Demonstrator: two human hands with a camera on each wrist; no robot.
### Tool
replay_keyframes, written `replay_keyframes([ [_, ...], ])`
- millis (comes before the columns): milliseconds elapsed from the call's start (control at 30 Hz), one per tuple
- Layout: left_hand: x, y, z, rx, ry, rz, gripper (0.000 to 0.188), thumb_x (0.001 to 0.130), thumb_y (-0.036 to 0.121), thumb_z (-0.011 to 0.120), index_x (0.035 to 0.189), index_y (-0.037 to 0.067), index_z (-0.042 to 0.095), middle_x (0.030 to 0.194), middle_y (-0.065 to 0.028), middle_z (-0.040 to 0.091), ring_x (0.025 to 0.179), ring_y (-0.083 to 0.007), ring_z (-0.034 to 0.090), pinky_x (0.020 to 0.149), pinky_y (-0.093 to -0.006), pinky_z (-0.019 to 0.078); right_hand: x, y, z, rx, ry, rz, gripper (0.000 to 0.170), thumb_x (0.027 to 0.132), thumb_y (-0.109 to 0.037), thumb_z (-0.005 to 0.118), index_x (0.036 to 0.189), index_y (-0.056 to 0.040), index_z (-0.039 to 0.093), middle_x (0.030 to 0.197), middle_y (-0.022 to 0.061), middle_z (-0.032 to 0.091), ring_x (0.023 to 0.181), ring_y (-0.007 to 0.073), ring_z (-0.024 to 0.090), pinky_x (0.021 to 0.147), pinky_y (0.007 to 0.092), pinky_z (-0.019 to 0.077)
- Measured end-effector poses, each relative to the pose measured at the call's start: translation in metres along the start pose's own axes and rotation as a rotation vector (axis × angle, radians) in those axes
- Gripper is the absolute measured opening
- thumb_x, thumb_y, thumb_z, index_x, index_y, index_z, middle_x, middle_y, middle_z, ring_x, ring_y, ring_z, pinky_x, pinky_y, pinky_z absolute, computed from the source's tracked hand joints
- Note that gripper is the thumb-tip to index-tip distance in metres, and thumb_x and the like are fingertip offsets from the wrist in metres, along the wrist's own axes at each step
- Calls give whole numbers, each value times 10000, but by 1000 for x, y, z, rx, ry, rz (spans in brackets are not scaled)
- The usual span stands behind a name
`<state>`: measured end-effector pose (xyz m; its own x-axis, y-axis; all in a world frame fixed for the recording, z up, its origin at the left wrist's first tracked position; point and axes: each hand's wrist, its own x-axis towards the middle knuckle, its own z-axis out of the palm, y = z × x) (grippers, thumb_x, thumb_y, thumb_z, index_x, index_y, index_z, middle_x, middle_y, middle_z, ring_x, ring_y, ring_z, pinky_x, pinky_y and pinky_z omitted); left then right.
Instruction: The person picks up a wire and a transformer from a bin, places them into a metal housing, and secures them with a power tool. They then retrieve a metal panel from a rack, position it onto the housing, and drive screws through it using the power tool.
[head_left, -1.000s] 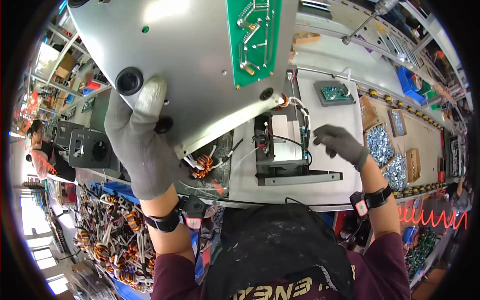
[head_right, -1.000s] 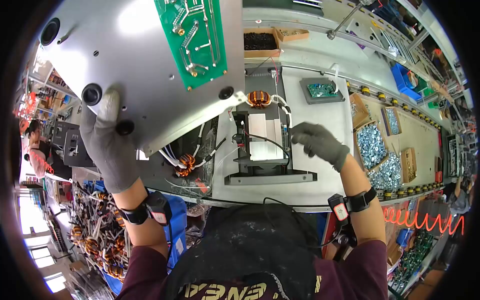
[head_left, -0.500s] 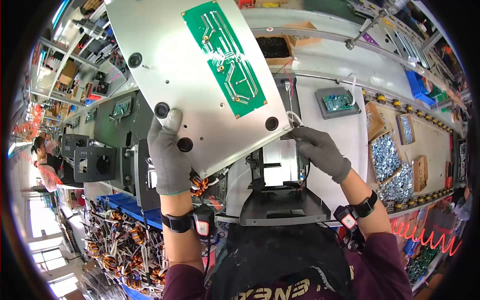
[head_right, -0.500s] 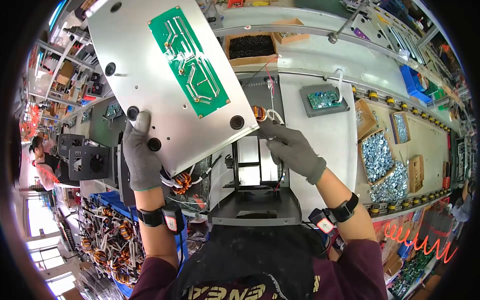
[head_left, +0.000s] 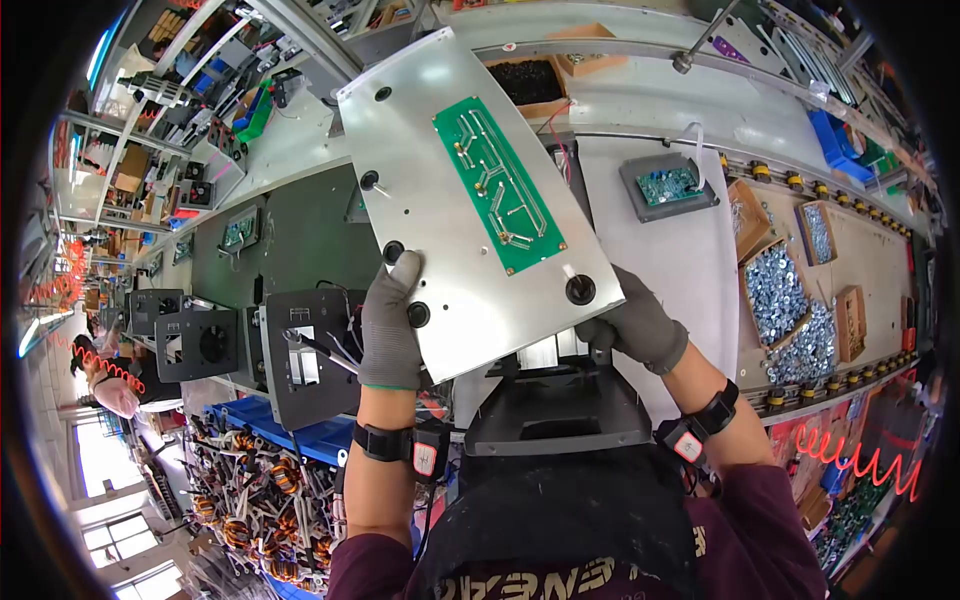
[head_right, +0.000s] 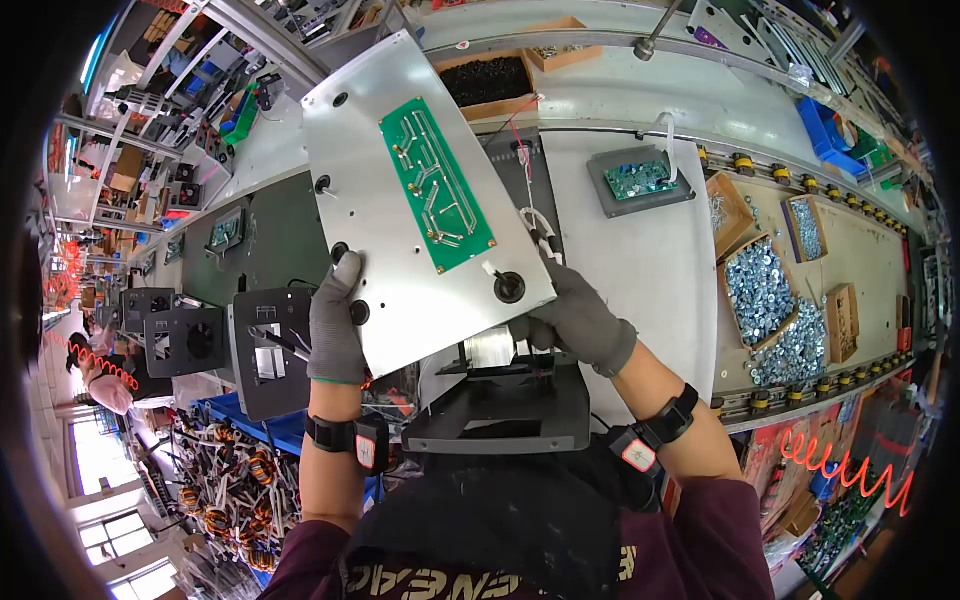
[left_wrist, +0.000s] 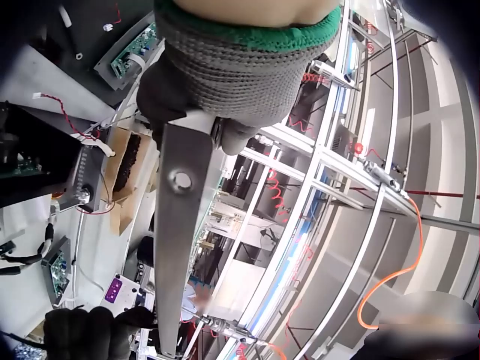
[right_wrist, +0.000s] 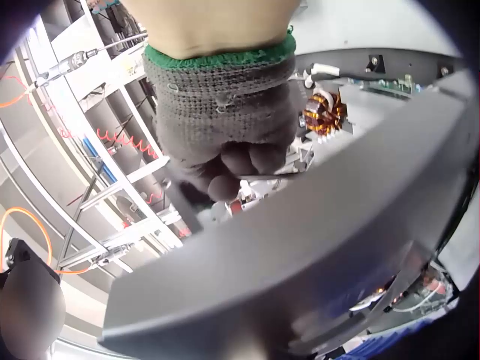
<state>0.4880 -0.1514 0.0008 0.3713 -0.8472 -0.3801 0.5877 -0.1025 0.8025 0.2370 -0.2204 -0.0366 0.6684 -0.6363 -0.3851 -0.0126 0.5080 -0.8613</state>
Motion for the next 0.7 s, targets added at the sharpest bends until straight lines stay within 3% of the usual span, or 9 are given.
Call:
replay_keyframes([
  [33, 1, -2, -1, -23, -14, -7, 326, 925, 132, 496, 1227, 13, 464, 1082, -145, 616, 916, -238, 667, 784, -350, 576, 2, 1, -1, -1, -1, 4, 347, 856, -62, 495, 1200, -25, 516, 767, 81, 631, 533, 86, 505, 472, 212, 404],
  [100, 0, -6, -4, 12, -9, 6, 336, 922, 119, 492, 1237, 8, 453, 1085, -152, 613, 925, -241, 663, 784, -339, 570, 7, 4, -6, -66, 267, -407, 382, 858, -78, 510, 1239, -48, 502, 1023, 100, 625, 666, 104, 558, 579, 248, 463],
  [133, -1, -7, -1, 31, -26, 55, 348, 919, 120, 498, 1244, 5, 444, 1082, -158, 612, 936, -240, 659, 778, -336, 571, 1, 4, -26, -116, 260, -362, 361, 842, -100, 562, 1201, -66, 534, 1148, 91, 567, 743, 151, 579, 664, 286, 482],
  [167, -2, -9, 0, 49, -41, 102, 360, 917, 120, 503, 1250, 2, 434, 1080, -164, 611, 946, -240, 656, 771, -332, 572, -4, -6, -19, -118, 264, -355, 361, 842, -100, 562, 1201, -66, 534, 1148, 91, 567, 743, 151, 579, 664, 286, 482],
  [267, -2, -10, -2, 127, -76, 78, 371, 898, 126, 530, 1238, -10, 466, 1080, -153, 610, 938, -215, 648, 767, -317, 555, -6, -21, 15, -1116, 336, -545, 290, 762, -107, 658, 1045, -84, 601, 919, 75, 572, 660, 224, 573, 622, 338, 447],
  [367, 2, -19, -8, 220, -62, 101, 373, 878, 136, 558, 1214, -21, 513, 1077, -131, 610, 904, -184, 638, 750, -299, 532, -3, -6, 20, -1193, 239, -479, 228, 754, -131, 681, 952, -63, 589, 835, 101, 567, 649, 260, 574, 620, 362, 446],
  [433, -7, -15, -5, 271, -62, 72, 412, 872, 174, 569, 1236, -6, 496, 1075, -106, 606, 888, -165, 636, 709, -278, 535, -13, -3, 15, -1082, 171, -474, 191, 806, -148, 665, 918, -46, 549, 764, 88, 570, 652, 223, 591, 597, 325, 455],
  [500, -17, -9, 0, 246, -115, -31, 364, 865, 140, 587, 1189, -19, 544, 1035, -83, 624, 908, -151, 616, 804, -279, 492, -33, -4, 1, -100, 111, -156, 203, 860, -155, 603, 993, -28, 518, 760, 76, 580, 657, 178, 593, 545, 303, 470],
  [700, -12, -48, -20, 308, -86, -101, 328, 867, 121, 607, 1166, -9, 568, 976, -37, 628, 897, -105, 584, 784, -248, 463, -77, 82, -80, 440, 450, -234, 145, 924, -171, 538, 1009, -56, 518, 831, 47, 585, 609, 107, 526, 528, 238, 440],
])
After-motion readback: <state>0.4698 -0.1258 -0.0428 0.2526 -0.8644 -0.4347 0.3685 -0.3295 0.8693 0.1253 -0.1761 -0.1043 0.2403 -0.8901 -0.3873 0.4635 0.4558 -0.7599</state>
